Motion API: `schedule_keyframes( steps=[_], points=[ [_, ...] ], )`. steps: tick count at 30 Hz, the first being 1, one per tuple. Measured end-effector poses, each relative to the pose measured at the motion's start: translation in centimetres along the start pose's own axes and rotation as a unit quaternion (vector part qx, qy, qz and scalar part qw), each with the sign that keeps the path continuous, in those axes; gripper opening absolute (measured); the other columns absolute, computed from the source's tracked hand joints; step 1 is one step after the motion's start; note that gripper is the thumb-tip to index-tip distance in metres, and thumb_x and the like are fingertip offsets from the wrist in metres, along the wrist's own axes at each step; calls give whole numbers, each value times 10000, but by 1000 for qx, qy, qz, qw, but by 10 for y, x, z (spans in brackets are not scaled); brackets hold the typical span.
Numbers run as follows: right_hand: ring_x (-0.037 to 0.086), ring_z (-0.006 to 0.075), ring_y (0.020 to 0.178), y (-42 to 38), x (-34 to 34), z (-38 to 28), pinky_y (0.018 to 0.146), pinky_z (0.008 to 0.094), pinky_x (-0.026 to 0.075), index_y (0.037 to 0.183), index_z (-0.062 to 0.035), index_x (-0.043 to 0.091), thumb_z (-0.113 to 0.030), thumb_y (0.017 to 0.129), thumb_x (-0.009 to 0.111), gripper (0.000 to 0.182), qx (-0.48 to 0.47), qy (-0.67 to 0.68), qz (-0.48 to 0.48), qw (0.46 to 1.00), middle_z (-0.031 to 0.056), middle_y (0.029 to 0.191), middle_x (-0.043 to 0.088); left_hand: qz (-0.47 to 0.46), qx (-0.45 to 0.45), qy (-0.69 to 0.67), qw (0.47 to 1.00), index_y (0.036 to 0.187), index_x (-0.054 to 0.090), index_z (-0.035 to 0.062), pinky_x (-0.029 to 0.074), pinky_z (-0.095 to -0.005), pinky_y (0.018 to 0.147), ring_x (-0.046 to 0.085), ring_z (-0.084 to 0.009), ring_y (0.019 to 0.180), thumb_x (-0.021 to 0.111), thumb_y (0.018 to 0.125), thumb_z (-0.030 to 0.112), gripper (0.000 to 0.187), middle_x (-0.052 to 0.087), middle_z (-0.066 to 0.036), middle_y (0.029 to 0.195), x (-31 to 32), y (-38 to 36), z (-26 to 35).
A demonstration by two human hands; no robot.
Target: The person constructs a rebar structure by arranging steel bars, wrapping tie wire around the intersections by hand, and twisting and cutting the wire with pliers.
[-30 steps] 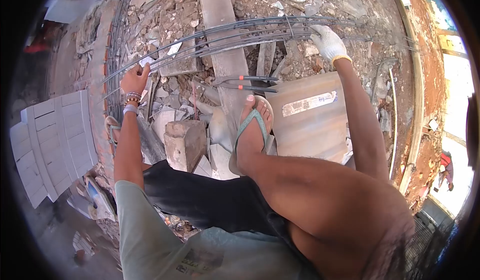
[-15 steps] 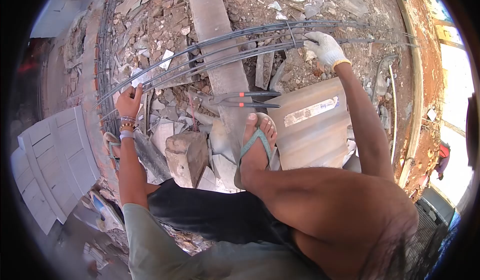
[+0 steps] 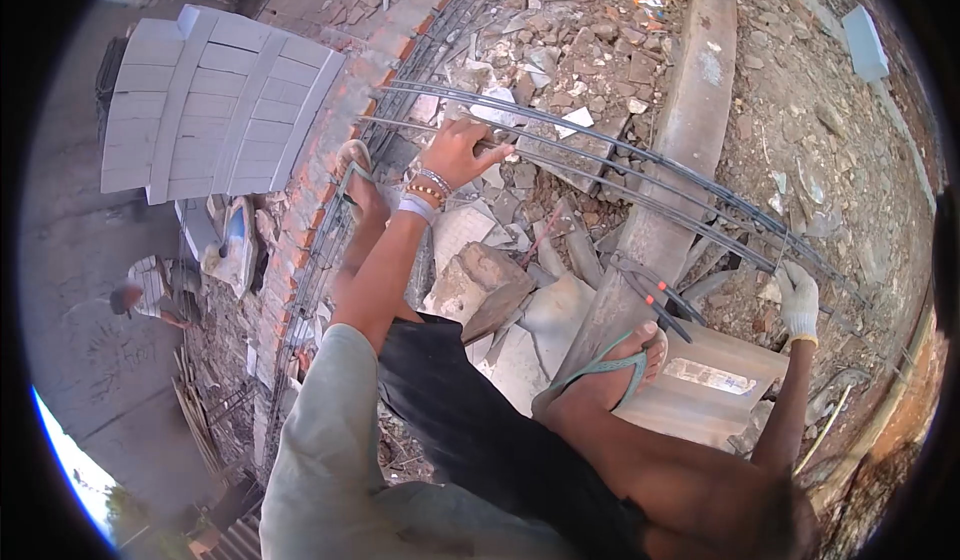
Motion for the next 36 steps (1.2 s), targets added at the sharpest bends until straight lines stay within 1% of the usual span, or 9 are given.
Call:
schedule_keyframes(
  steps=[6,9,13,16,20,24,27,29,36],
  points=[
    [647,353,1065,-9,8,-4,953,386,473,1148,43,655,-212,933,619,335,2,2,7,1000,222,1133,679,-7,-6,-12,1000,833,686,73,439,-383,808,605,-260,790,774,777,453,395,649,-69,780,-9,-9,1],
    [654,334,1052,-11,9,-5,944,372,474,1151,36,650,-196,940,614,316,-4,6,14,1000,214,1126,682,34,18,-32,999,835,690,68,434,-383,799,601,-257,799,777,774,444,391,648,-68,778,-9,-5,3],
    [647,346,1043,-12,9,-4,915,381,486,1134,8,661,-163,912,637,282,11,25,15,1000,198,1100,683,-14,-28,-42,999,808,697,56,437,-385,830,607,-266,828,779,767,449,403,659,-76,800,-3,-3,0],
    [652,339,1035,-7,7,1,905,380,489,1130,13,662,-174,912,640,288,30,51,-14,998,201,1094,685,17,-17,-55,998,773,690,66,403,-378,811,584,-239,756,772,754,500,442,619,-51,693,4,-2,0],
    [652,351,1037,-7,4,8,913,376,486,1119,23,667,-238,926,629,327,44,21,-26,998,215,1089,685,35,-12,-69,997,762,686,64,415,-378,805,579,-237,730,784,739,495,442,619,-45,686,12,-5,6],
    [649,357,1043,-6,14,23,915,385,483,1129,30,668,-255,926,630,352,25,17,12,999,220,1090,683,62,15,-67,996,780,699,68,421,-372,797,579,-238,727,787,735,494,437,619,-37,672,14,-4,7],
    [647,365,1042,-8,5,2,918,395,484,1147,17,675,-266,910,646,370,65,27,-13,997,224,1093,682,-25,-44,-48,998,792,699,58,432,-384,796,597,-244,742,779,759,506,456,632,-43,666,14,-2,13],
    [649,364,1038,-14,11,10,908,397,490,1113,6,690,-281,904,659,357,50,17,58,997,211,1083,690,-36,-29,-22,999,790,694,53,444,-391,803,606,-247,748,769,780,496,449,638,-48,669,17,1,20],
    [626,382,1006,-24,9,-1,871,437,487,1099,-57,679,-329,909,635,335,28,12,61,998,174,1047,671,-86,-44,-30,995,849,688,22,488,-421,738,635,-313,751,752,801,507,492,669,-126,771,22,-3,40]
  ],
)
Point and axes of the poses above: each hand's wrist, its own y-axis towards the middle knuckle, its own x-axis out of the palm, z = x × y, the point moved 3 cm from there along y, towards the middle knuckle
